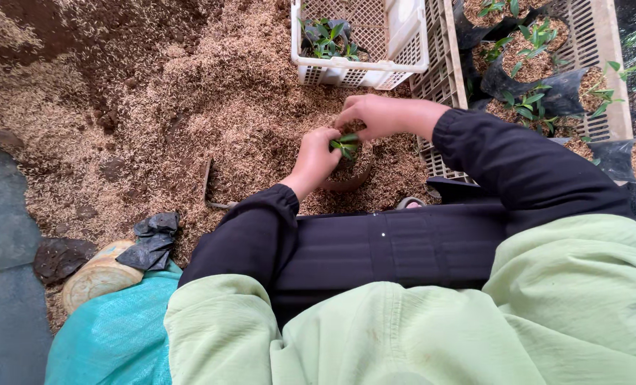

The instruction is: The person removes seedlings from black plastic nursery bags and places them into a brown pot filled with wood shavings. They then add more wood shavings around the seedlings to secure them in place.

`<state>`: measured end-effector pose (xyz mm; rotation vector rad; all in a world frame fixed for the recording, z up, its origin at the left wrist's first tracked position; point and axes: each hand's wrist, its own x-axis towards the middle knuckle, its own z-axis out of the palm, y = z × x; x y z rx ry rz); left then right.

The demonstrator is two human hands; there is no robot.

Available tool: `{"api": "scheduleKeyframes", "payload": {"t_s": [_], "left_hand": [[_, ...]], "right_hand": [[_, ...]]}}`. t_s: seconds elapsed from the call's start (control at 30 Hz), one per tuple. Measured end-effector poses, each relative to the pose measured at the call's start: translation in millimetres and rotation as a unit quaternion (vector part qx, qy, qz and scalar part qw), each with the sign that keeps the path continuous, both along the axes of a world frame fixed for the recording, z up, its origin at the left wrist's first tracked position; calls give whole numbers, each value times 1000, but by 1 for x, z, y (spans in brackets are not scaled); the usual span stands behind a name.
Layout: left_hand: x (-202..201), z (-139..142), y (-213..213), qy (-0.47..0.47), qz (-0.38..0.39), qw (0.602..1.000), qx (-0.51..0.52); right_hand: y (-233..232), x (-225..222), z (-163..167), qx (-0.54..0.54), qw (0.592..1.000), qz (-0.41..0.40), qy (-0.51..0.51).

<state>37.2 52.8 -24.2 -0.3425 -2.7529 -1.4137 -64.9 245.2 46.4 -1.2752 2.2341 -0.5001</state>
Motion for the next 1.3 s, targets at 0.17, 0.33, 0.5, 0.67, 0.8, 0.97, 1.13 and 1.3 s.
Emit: {"api": "scheduleKeyframes", "payload": {"t_s": [0.17, 0.33, 0.5, 0.67, 0.8, 0.97, 1.13, 1.3], "left_hand": [[-10, -7, -1, -103, 35, 993, 44], [-14, -4, 3, -103, 32, 994, 22], [-12, 4, 8, -127, 44, 991, 13], [-12, 4, 6, -98, 48, 994, 20], [-9, 5, 4, -96, 52, 993, 49], [-7, 8, -1, -117, 60, 990, 52], [-2, 9, -4, -142, 35, 988, 55], [5, 10, -4, -68, 11, 996, 51]], "right_hand": [[18, 44, -10, 1, 995, -98, 20], [15, 81, -20, -59, 974, -217, 29], [1, 106, -25, -31, 955, -293, 14], [5, 121, -21, -97, 953, -282, 50], [0, 123, -19, -96, 937, -335, 4], [-11, 134, -28, -236, 945, -225, -29], [15, 117, -29, -179, 959, -193, 109], [12, 66, -34, -161, 950, -266, -31]]}}
